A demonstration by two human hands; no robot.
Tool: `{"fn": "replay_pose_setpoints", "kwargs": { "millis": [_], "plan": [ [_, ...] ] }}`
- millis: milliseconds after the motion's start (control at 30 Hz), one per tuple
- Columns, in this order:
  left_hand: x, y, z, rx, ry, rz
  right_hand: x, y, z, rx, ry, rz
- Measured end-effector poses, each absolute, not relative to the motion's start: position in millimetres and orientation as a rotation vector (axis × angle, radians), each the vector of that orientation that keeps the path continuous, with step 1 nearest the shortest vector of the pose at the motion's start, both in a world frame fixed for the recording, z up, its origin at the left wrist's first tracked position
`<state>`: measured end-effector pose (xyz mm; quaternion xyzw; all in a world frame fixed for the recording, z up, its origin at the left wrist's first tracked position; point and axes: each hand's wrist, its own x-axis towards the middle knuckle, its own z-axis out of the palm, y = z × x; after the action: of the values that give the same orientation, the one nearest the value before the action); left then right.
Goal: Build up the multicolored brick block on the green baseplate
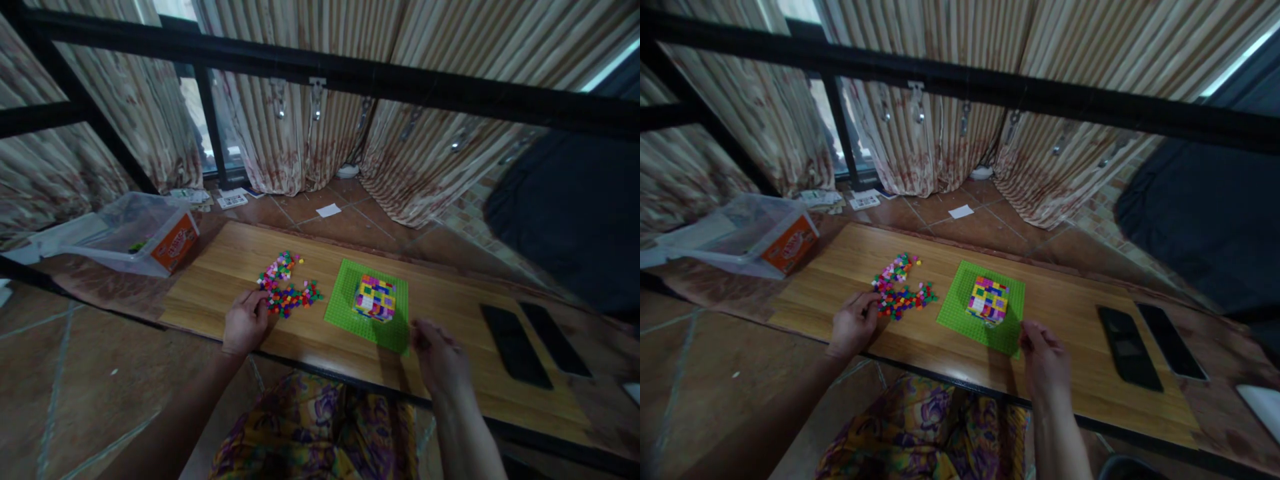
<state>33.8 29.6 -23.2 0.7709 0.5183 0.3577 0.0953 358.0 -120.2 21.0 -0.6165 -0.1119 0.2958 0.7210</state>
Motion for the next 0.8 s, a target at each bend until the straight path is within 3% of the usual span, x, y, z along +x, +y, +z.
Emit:
{"fn": "replay_pose_setpoints", "kwargs": {
  "millis": [367, 800],
  "plan": [
    [36, 26, -22, 2.229, 1.532, 1.043, 244, -82, 16, -1.699, -1.160, 0.622],
    [35, 25, -22, 2.223, 1.508, 1.037, 213, -32, 4, -1.996, -1.762, 0.193]
  ]
}}
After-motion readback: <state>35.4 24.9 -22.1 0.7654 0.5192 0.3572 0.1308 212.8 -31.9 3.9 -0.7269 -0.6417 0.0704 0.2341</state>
